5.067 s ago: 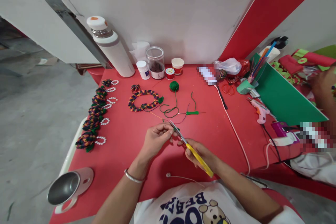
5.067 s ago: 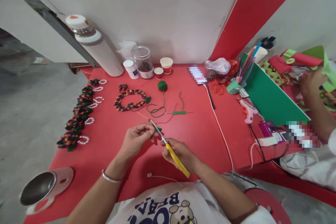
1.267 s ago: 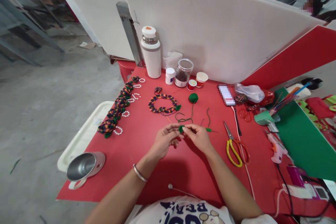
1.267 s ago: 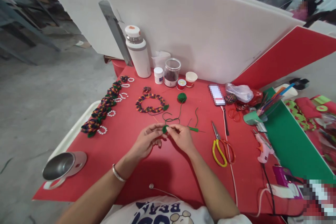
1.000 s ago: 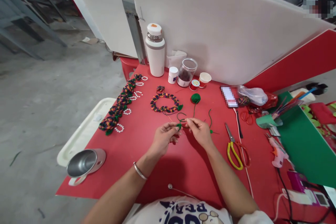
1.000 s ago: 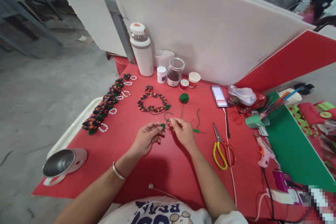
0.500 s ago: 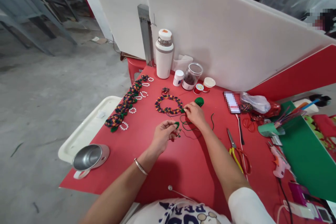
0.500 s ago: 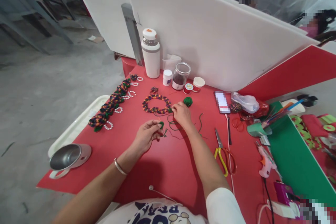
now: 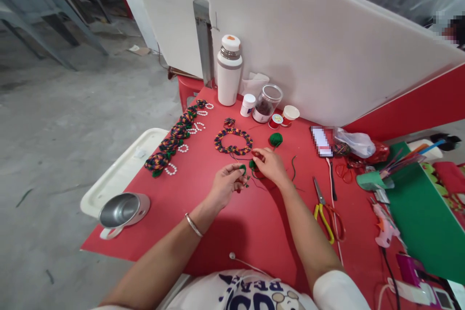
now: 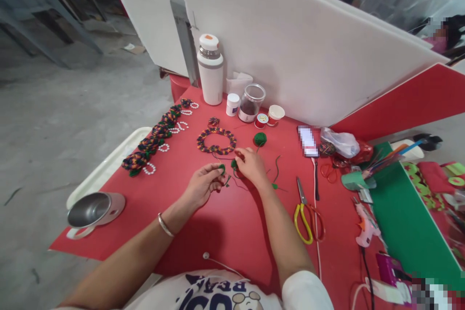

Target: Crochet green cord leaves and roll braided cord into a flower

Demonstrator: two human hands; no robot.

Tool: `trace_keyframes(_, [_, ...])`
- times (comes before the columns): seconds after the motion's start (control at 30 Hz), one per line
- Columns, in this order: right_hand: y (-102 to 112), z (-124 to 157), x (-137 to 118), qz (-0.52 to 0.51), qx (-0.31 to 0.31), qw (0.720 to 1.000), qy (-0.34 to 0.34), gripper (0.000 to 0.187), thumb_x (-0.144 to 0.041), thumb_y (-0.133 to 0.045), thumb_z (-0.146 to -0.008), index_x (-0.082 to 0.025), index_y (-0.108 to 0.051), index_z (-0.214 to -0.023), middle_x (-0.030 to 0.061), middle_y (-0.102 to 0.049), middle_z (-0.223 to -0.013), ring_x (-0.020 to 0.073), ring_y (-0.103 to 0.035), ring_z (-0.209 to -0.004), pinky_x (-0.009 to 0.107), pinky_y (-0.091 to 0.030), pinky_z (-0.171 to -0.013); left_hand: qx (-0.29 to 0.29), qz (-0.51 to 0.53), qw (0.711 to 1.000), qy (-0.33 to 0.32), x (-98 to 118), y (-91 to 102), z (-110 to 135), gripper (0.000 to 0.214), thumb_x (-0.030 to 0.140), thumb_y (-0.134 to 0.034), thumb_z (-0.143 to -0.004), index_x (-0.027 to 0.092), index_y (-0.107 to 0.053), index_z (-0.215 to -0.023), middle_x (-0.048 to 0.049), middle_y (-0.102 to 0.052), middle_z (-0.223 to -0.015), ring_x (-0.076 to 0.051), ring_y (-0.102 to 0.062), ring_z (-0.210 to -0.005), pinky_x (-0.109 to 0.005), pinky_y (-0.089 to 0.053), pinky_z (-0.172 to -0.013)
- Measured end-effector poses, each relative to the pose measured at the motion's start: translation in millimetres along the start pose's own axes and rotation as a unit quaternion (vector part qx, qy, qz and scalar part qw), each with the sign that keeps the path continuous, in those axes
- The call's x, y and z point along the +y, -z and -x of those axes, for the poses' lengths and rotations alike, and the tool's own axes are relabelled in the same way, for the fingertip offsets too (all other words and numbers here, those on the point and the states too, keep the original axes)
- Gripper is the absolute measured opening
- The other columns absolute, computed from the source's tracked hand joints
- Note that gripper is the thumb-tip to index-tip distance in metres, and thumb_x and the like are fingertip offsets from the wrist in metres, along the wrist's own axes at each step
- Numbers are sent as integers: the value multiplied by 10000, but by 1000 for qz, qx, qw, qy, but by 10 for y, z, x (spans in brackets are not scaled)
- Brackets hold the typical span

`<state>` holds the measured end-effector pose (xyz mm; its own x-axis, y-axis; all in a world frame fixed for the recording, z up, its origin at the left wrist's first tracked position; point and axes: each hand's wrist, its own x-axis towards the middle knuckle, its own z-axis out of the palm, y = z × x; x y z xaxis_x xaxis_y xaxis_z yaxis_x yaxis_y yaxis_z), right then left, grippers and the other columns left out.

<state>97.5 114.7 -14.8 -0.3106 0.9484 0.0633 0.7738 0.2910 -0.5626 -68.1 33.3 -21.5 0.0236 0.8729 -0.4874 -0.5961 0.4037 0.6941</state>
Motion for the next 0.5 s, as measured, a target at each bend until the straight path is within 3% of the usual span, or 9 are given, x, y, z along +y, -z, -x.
trace_keyframes(0.13, [-45,29,-38,-2,-24,1000,10,185,-239,-636,-890,-226,-755,-1031,57,-692,-940,188,-659,-828,319,-509,-807,4,1,1000,-13,15,12,-16,435,325,-857,-585,147,-587,-875,-24,-687,-590,-114,-585,-413,-182,-415,-364])
trace_keyframes(0.23, [-74,95,-6,-58,56,997,-6,167,-253,-600,-899,-215,-761,-916,63,-687,-907,204,-660,-878,349,-525,-859,-1,3,1000,-5,23,18,-8,405,347,-852,-604,136,-598,-840,-40,-691,-592,-116,-594,-418,-187,-432,-376])
trace_keyframes(0.3, [-74,159,26,-146,115,981,-60,178,-315,-608,-882,-214,-751,-913,62,-694,-917,198,-671,-820,338,-566,-773,0,3,1000,-1,23,21,-2,374,340,-833,-630,131,-609,-843,-56,-703,-610,-127,-615,-433,-195,-454,-392])
trace_keyframes(0.4, [-59,282,46,-330,131,918,-175,254,-400,-672,-803,-204,-720,-958,48,-710,-865,189,-690,-685,295,-583,-545,7,-2,1000,5,13,23,-2,321,275,-803,-655,132,-611,-869,-75,-726,-658,-154,-665,-484,-203,-481,-415])
trace_keyframes(0.5, [-43,419,13,-481,128,836,-232,339,-361,-780,-687,-199,-684,-969,34,-732,-843,204,-737,-753,249,-591,-493,4,-7,1000,13,-3,16,1,331,206,-774,-662,138,-609,-941,-70,-733,-681,-171,-681,-496,-209,-486,-407])
